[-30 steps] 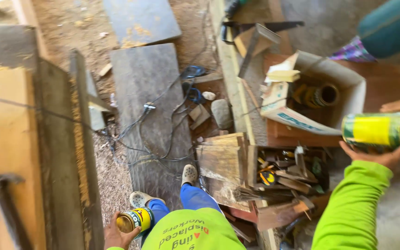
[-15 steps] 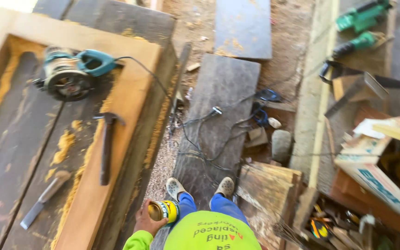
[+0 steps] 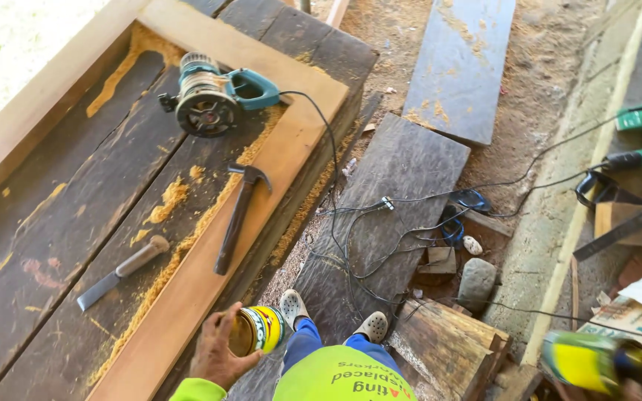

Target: Prepare a wooden frame by removing excess filler and organizing tools for the next step.

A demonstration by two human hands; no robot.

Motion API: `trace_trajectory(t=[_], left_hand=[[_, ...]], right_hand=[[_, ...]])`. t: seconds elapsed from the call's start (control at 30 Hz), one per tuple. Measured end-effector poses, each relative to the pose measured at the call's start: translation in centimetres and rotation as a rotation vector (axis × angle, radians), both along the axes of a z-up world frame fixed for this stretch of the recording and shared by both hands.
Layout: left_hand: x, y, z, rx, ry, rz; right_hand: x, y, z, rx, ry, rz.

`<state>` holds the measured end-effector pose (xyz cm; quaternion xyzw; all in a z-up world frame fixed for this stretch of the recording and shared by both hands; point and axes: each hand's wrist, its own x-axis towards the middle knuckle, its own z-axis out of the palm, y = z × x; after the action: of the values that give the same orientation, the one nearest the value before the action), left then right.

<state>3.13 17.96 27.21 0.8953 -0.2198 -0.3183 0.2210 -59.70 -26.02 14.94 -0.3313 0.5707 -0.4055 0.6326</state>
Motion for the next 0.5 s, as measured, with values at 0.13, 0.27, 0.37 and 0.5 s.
trace_trajectory(t=[0.13,0.27,0.37,0.5], left_hand=[[2.8,1.4,3.8,-0.081,-0.150,0.067],[5.3,3.3,5.9,-0.099,-0.249,0.169],[6.9,4.4,6.6,-0.103,-0.247,0.211],[8.4,6.6,5.4,-0.082,-0.302,0.235]], right_hand=[[19.7,-2.2,2.7,0.005,0.068,0.054],[34.3,-1.6,0.4,-0.199,-0.166,0.399],[49.2,4.9,11.4,-0.121,-0.235,0.595],[57.3,7.2,9.7,-0.265,-0.248,0.772]])
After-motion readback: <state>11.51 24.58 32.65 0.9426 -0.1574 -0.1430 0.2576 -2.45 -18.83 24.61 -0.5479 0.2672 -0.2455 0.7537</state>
